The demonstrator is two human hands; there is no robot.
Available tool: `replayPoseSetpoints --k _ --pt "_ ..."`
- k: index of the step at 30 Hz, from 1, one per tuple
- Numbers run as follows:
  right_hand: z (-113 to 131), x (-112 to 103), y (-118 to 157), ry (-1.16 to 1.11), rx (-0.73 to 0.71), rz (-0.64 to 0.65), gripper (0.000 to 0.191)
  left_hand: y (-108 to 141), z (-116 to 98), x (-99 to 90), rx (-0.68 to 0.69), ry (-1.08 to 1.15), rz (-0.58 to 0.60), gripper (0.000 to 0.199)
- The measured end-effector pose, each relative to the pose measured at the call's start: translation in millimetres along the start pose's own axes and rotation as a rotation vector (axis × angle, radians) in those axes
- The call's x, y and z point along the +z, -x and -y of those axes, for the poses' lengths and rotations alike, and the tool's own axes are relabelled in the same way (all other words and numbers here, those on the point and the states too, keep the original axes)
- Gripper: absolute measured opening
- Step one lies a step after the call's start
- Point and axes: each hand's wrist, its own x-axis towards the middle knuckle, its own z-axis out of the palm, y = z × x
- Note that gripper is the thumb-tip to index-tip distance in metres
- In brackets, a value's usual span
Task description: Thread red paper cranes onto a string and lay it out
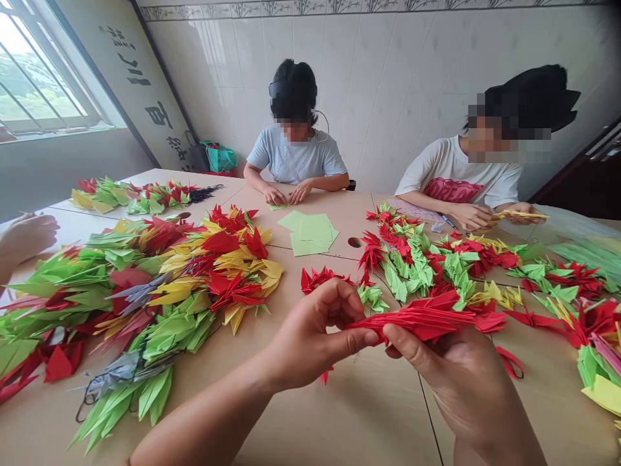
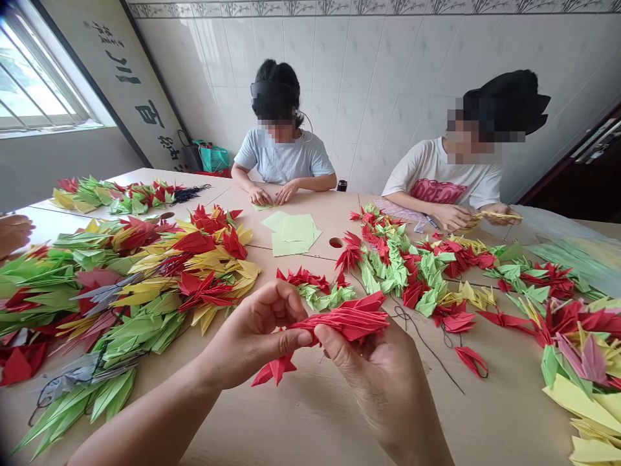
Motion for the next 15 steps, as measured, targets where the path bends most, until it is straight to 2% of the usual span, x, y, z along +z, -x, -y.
replayPoseSetpoints --k 5,7,12,15 --pt "-12.0 -9.0 -6.9 -0.195 -0.075 -0.037 0.016 -1.4 -2.3 -6.0 0.090 -0.087 -0.034 0.019" --pt "-16.3 -13.7 -9.0 -0.268 -0.073 -0.065 0.014 -1.6 -3.1 -10.0 0.114 -0.177 -0.024 0.024" --pt "-15.9 -17.5 -7.0 -0.385 -0.070 -0.144 0.012 -2.7 0.7 -15.3 0.002 -0.522 0.207 0.071" --pt "-11.5 -16.3 -4.6 -0.427 -0.100 -0.190 0.010 -6.3 7.9 -14.8 -0.018 -0.671 0.295 0.072"
